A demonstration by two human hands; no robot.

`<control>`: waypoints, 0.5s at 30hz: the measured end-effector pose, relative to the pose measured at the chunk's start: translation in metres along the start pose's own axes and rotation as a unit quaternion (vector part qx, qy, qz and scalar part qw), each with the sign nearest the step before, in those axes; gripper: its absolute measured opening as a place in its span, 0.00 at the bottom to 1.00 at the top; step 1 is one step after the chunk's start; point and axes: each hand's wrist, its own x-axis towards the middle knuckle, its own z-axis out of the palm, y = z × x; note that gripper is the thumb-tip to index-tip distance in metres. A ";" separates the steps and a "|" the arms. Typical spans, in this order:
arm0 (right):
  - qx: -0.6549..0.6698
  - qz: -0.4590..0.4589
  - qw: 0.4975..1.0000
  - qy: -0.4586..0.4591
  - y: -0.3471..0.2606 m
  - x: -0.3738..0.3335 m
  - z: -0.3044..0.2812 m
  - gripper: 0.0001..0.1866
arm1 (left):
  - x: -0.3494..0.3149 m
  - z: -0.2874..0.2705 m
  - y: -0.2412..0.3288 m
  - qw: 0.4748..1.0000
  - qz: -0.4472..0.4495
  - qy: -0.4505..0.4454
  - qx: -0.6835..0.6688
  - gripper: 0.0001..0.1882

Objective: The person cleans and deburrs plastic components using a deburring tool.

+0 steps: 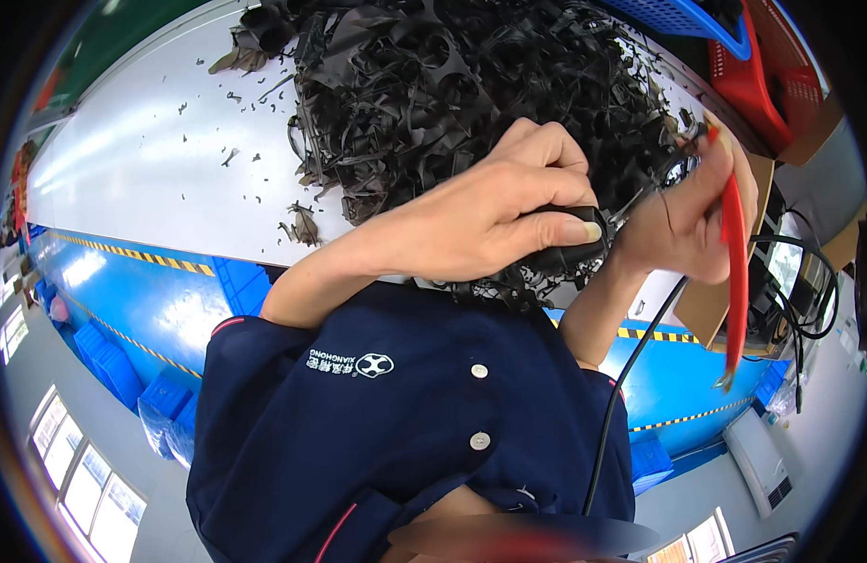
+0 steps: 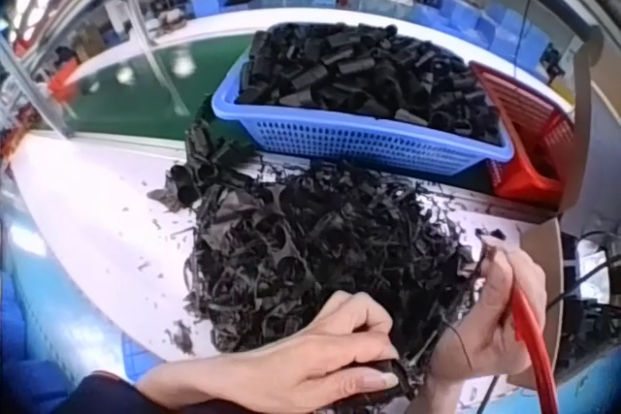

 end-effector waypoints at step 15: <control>0.070 0.212 0.972 -0.074 0.019 -0.001 -0.004 0.05 | -0.003 -0.019 0.023 0.987 -0.062 0.078 -0.124 0.18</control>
